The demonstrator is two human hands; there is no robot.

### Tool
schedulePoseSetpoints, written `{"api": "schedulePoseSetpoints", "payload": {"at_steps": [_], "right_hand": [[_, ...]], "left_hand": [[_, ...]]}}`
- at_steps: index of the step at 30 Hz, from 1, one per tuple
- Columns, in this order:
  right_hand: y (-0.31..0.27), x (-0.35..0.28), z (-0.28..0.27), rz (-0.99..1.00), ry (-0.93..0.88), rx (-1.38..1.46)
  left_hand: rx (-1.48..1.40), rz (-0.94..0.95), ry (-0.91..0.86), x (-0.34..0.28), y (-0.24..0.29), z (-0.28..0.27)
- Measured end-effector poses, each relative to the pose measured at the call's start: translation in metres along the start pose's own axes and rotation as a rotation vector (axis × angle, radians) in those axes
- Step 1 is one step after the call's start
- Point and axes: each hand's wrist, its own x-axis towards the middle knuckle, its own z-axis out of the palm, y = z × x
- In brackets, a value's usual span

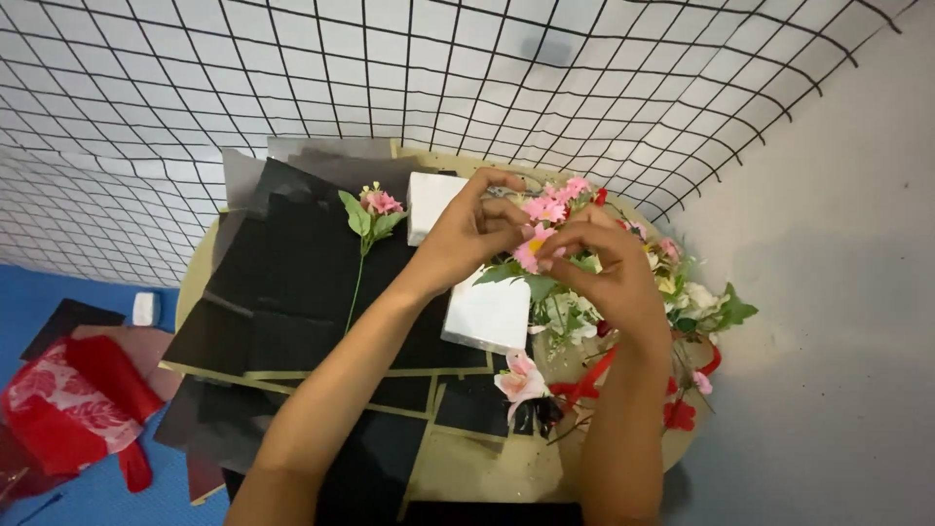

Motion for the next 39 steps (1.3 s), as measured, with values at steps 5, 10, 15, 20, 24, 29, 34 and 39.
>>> {"api": "schedulePoseSetpoints", "payload": {"at_steps": [5,10,15,20,24,29,34,39], "right_hand": [[-0.005,0.000,-0.011,0.036,0.098,0.062],[-0.006,0.001,-0.015,0.062,0.118,0.040],[-0.002,0.003,-0.015,0.048,0.119,0.016],[-0.002,-0.001,-0.011,0.263,-0.075,-0.024],[0.005,0.001,-0.005,0.238,-0.080,-0.022],[0.006,0.006,0.002,0.139,-0.037,-0.061],[0.003,0.008,0.005,0.123,-0.032,-0.107],[0.008,0.006,0.002,0.137,0.006,-0.098]], "left_hand": [[0.025,-0.022,0.043,0.002,-0.005,-0.004],[0.034,-0.049,0.039,0.005,-0.008,-0.005],[0.061,-0.112,0.012,0.003,0.003,-0.005],[0.241,-0.105,0.000,-0.001,0.016,0.000],[0.348,-0.056,-0.006,-0.003,0.023,0.003],[0.323,-0.047,0.051,-0.001,0.017,0.001],[0.302,-0.057,0.056,-0.003,0.017,-0.003],[0.291,-0.048,-0.007,0.000,0.011,-0.007]]}}
